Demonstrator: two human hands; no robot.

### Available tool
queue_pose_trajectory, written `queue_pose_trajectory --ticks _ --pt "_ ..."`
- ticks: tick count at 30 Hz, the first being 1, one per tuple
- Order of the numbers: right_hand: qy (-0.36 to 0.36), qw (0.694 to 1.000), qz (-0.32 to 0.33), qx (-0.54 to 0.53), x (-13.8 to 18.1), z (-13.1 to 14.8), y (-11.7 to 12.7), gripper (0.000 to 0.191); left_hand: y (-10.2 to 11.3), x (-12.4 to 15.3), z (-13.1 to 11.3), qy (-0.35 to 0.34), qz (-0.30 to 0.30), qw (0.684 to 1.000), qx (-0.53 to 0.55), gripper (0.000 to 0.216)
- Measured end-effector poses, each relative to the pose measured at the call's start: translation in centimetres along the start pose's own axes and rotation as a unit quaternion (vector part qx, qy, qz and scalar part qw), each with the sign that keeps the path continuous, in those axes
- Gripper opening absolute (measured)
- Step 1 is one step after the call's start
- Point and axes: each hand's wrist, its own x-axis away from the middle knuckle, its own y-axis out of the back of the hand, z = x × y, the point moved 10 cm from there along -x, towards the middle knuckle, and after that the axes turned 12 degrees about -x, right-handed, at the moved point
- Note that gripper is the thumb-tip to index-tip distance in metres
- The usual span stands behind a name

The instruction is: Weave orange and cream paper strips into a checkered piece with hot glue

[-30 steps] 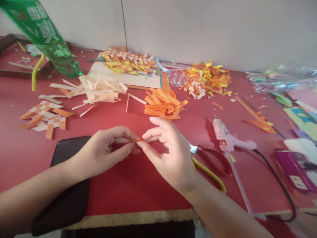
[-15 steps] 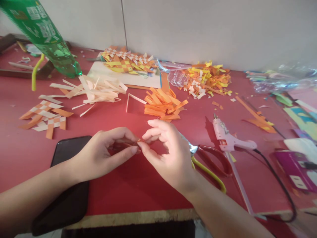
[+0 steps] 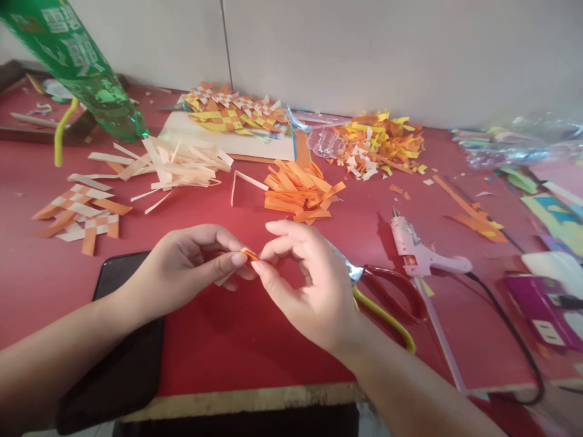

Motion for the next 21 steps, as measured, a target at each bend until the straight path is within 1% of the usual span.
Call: queue_pose_trajectory --ticks 6,11,14,17,21 --pt "-0.027 0.999 -0.019 -0.013 0.1 -0.1 0.2 0.045 0.0 -0.1 0.1 0.004 -0.007 1.000 -0.013 0.018" --pt "-0.043 0.999 -0.009 -0.016 -0.1 -0.3 0.1 0.041 0.0 0.0 -0.2 -0.007 -0.010 1.000 -0.017 0.013" --pt "-0.052 0.999 0.005 0.007 -0.1 -0.5 0.1 0.028 0.0 0.0 -0.5 -0.019 -0.010 1.000 -0.022 0.010" --pt "-0.031 0.998 0.025 0.053 -0.2 -0.1 -0.1 0.011 0.0 0.0 -0.9 -0.031 -0.012 0.999 -0.037 0.010" --pt "0.008 0.997 0.026 0.076 -0.4 0.8 -0.1 0.009 0.3 0.1 -1.6 -0.059 -0.027 0.996 -0.058 0.010"
